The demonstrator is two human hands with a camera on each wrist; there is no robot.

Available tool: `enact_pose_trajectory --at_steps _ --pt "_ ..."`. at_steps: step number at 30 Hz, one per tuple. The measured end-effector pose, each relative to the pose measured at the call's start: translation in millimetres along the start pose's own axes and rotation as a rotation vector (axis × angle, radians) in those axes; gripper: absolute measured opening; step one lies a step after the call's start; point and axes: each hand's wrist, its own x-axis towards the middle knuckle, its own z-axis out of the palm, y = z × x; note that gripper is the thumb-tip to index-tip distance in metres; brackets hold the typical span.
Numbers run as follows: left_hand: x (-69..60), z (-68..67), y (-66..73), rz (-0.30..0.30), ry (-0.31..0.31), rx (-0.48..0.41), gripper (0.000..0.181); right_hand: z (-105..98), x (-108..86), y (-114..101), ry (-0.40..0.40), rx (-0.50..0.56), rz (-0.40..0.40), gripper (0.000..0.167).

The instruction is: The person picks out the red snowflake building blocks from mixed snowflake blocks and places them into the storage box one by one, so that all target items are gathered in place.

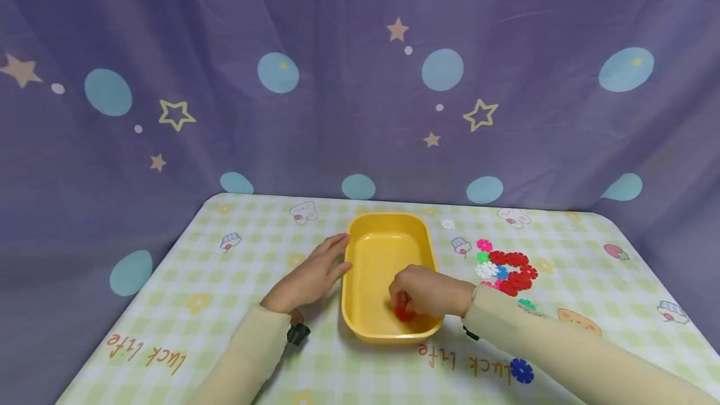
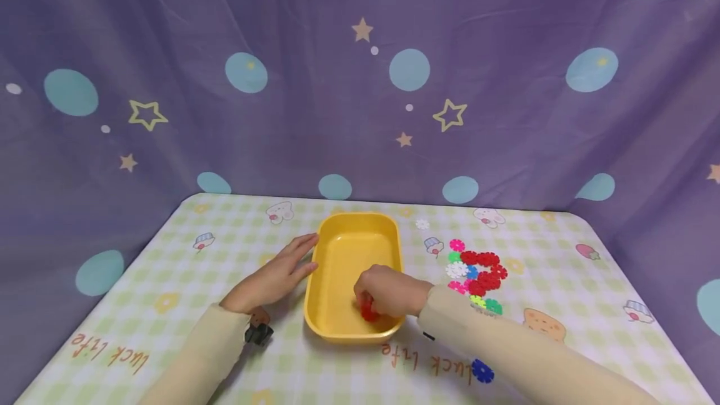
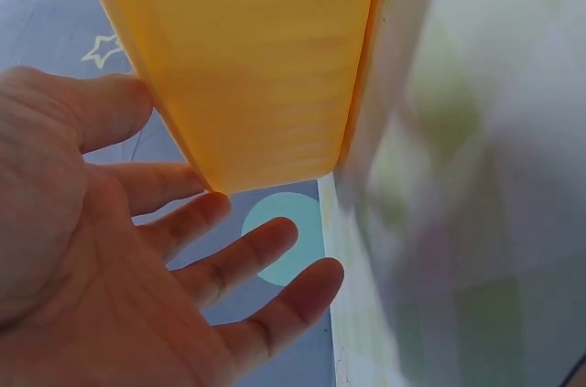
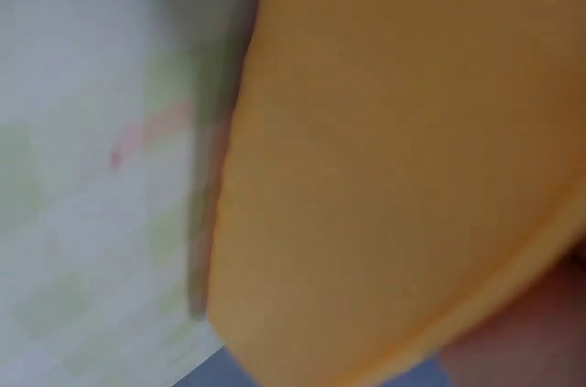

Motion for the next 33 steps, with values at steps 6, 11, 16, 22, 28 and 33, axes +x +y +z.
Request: enact_pose_trajectory --at_steps 6,11,16,22,28,33 --pt "4.0 -1.4 4.9 0.015 -0.006 0.022 0.059 2.8 -5.8 -7.8 -0.008 -0.060 0.112 0.033" --pt "4.1 -1.4 6.3 0.012 -0.007 0.017 0.059 4.4 -8.7 -8.4 0.031 -0.082 0.115 0.032" --pt "2.0 -1.0 4.8 0.018 0.006 -0.009 0.058 -5.7 -15.8 -3.8 0.167 -0.027 0.065 0.015" --pt "3.3 -3.6 2.1 0.035 -0.011 -0.053 0.059 -43.8 -52.1 31.8 0.469 -0.049 0.087 0.019" --pt "5.3 -4.4 3.2 0.016 -0.050 -0.056 0.058 -56.3 -106.8 100.9 0.427 -0.023 0.356 0.022" --pt "5.3 -5.0 3.2 -0.001 -0.080 -0.012 0.058 -42.9 -138.4 130.4 0.270 0.081 0.485 0.027"
